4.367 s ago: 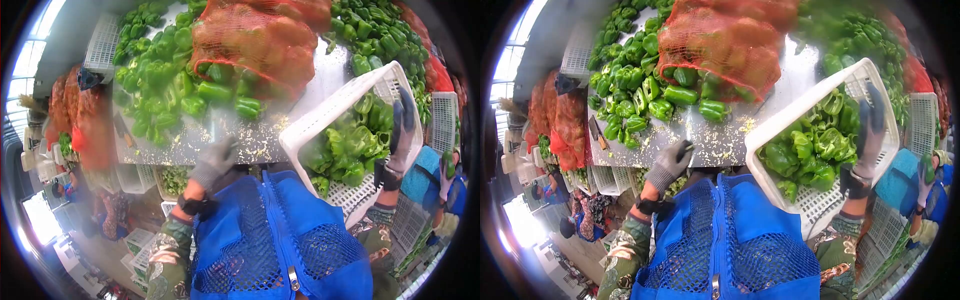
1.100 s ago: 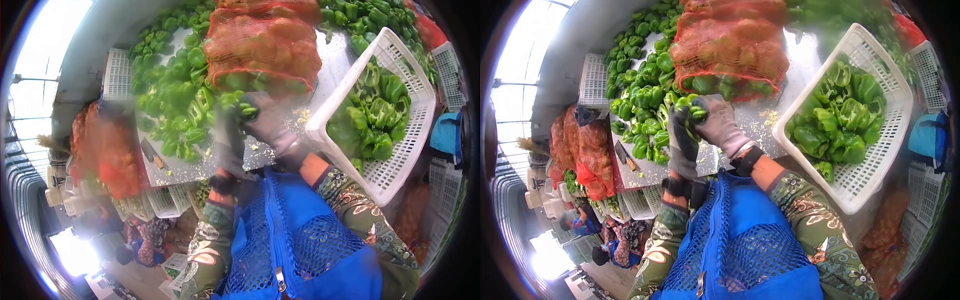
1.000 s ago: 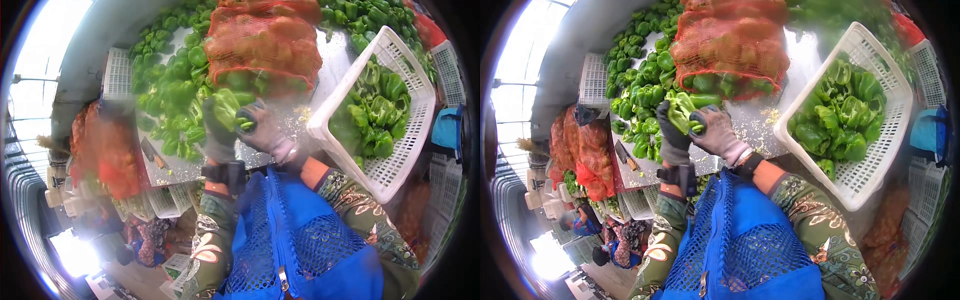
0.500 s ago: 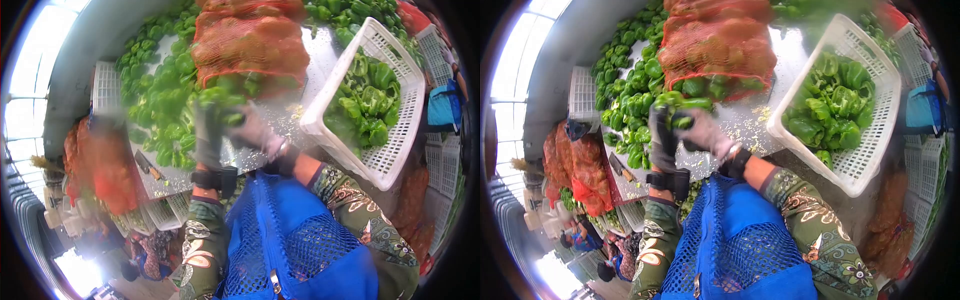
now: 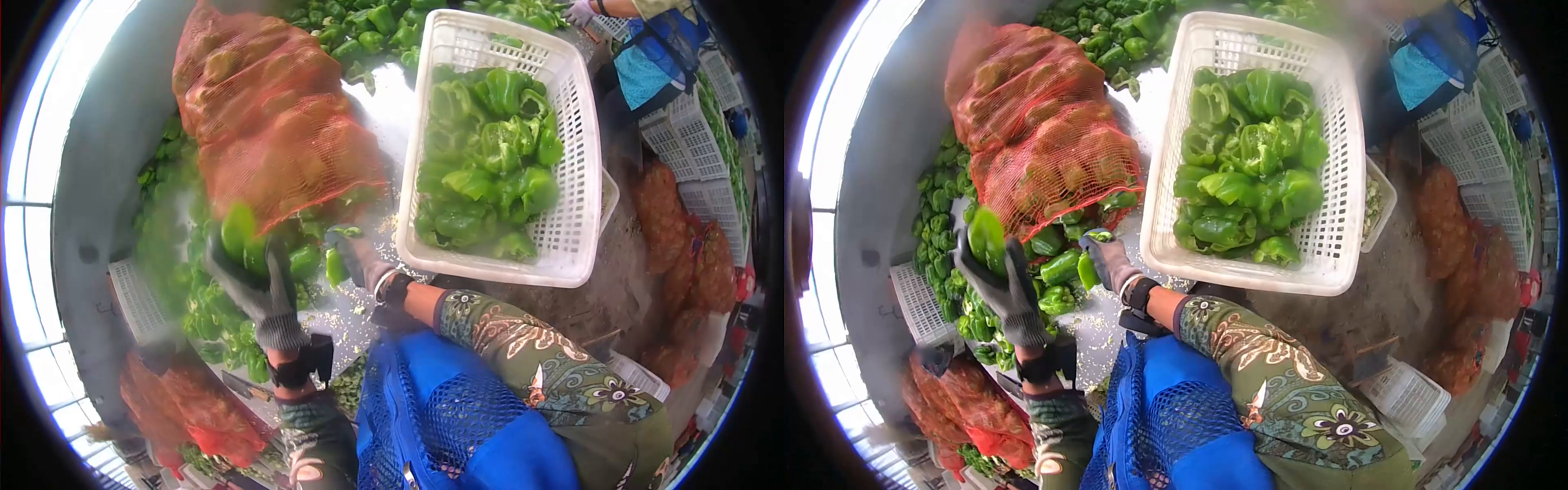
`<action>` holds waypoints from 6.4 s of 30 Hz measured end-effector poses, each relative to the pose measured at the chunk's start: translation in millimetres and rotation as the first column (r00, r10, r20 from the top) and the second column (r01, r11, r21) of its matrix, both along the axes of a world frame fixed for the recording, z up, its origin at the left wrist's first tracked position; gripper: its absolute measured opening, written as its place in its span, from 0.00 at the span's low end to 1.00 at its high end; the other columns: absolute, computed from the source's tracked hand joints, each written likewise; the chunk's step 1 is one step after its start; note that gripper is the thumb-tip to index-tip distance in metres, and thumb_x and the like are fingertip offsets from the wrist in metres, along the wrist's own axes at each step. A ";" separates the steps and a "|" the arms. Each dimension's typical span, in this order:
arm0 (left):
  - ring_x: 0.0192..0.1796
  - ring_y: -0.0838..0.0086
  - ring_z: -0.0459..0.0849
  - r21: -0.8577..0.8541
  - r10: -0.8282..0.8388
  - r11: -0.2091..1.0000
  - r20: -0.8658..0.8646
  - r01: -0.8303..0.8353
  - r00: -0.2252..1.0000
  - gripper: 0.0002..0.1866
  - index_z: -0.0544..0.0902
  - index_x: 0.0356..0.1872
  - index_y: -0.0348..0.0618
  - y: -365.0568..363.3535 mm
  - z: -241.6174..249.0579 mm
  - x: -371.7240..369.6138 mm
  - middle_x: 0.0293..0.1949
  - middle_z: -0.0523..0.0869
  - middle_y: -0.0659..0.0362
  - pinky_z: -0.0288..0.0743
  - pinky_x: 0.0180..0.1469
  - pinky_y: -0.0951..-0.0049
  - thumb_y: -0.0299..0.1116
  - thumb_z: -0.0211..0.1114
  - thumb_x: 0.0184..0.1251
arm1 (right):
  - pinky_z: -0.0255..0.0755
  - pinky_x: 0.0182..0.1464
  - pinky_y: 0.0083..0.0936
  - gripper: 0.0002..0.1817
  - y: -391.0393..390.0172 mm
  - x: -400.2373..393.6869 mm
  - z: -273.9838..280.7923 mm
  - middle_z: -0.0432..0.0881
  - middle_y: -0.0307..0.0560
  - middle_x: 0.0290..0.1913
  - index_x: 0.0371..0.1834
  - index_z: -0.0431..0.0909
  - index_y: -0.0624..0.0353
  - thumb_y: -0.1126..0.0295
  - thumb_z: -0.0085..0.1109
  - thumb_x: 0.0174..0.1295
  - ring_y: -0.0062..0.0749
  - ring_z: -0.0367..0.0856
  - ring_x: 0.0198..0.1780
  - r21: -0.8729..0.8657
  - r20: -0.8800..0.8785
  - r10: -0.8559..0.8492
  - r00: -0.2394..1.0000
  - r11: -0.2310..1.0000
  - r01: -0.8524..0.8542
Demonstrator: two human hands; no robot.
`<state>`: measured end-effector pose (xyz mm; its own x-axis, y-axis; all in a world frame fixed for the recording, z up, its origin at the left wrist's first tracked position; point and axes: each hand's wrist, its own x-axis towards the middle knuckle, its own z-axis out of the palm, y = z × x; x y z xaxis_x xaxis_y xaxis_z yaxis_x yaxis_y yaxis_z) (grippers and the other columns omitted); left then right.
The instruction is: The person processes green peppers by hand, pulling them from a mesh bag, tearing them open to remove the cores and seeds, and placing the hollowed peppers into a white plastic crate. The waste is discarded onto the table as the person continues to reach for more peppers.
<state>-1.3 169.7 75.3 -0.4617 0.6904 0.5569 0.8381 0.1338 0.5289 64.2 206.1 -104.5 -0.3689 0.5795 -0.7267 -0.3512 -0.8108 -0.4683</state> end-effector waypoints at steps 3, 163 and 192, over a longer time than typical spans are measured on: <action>0.54 0.72 0.78 0.170 -0.340 0.934 0.698 0.315 0.631 0.24 0.68 0.65 0.39 73.4 39.0 71.4 0.56 0.75 0.56 0.72 0.58 0.73 0.30 0.59 0.70 | 0.72 0.30 0.26 0.10 11.4 17.7 -6.1 0.79 0.36 0.29 0.37 0.80 0.52 0.59 0.63 0.60 0.25 0.77 0.28 0.075 -0.253 0.022 0.967 0.997 -0.003; 0.56 0.53 0.75 -0.257 0.183 0.965 0.500 -0.056 0.846 0.39 0.67 0.64 0.42 -147.9 -151.4 -118.4 0.55 0.74 0.46 0.71 0.59 0.61 0.35 0.73 0.48 | 0.68 0.57 0.22 0.20 -62.8 -87.3 -16.2 0.78 0.40 0.52 0.56 0.75 0.63 0.60 0.54 0.70 0.21 0.74 0.52 0.452 -0.039 0.711 0.702 0.640 -0.622; 0.46 0.76 0.75 0.146 0.072 0.873 0.905 -0.466 0.420 0.25 0.75 0.54 0.38 -129.5 -125.0 -110.0 0.47 0.79 0.60 0.71 0.52 0.75 0.44 0.69 0.63 | 0.65 0.24 0.20 0.15 -87.6 -107.2 96.9 0.75 0.37 0.21 0.37 0.78 0.59 0.56 0.59 0.66 0.19 0.71 0.20 0.504 0.055 0.154 0.987 0.849 -0.161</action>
<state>-111.3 40.2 -49.6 -0.9492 0.3003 -0.0936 -0.1222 -0.0779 0.9894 -43.0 118.5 -7.7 -0.4795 0.8028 -0.3544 -0.2307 -0.5050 -0.8317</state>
